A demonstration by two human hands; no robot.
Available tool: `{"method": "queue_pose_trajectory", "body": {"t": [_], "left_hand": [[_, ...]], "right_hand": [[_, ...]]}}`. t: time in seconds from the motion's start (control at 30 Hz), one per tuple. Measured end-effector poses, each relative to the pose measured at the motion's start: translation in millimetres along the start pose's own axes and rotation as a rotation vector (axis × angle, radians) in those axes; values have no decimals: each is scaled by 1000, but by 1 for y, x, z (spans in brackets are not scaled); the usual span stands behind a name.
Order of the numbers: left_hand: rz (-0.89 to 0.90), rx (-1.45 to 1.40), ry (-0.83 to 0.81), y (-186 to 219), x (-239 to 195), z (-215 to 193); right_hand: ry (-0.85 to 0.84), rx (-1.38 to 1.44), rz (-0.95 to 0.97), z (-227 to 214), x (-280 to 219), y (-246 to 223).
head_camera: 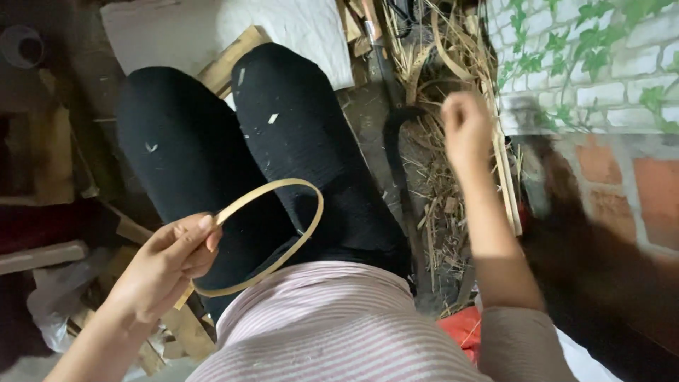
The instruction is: The person sits on the floor and weaves a thin strip of material around a circular wooden hoop using a purple string. They wrap the string around the hoop and the strip, then use scissors to trim the excess string.
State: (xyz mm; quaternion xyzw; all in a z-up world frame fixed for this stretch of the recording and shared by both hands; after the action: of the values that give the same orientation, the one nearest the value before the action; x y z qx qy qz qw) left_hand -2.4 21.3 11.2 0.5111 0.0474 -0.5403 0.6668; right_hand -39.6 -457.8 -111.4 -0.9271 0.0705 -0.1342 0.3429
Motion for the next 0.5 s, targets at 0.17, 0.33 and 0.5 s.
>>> {"method": "queue_pose_trajectory", "body": {"t": [0.17, 0.33, 0.5], "left_hand": [[52, -57, 15, -9, -1, -7], [81, -54, 76, -13, -8, -10], [152, -74, 73, -3, -10, -4]], "right_hand": [[-239, -323, 456, 118, -135, 185], [-358, -164, 561, 124, -146, 125], [-578, -1, 429, 180, -113, 97]]}}
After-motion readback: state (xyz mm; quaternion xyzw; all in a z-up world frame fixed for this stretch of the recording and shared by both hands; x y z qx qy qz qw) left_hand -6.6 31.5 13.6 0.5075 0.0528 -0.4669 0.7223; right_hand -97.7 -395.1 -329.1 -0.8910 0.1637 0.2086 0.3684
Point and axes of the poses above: each hand's wrist, its own x-axis towards the middle knuckle, its own z-axis out of the palm, y = z × x, the point moved 4 cm from there along x, towards the middle knuckle, and after that the axes turned 12 degrees about -y, right-handed, at the moved point
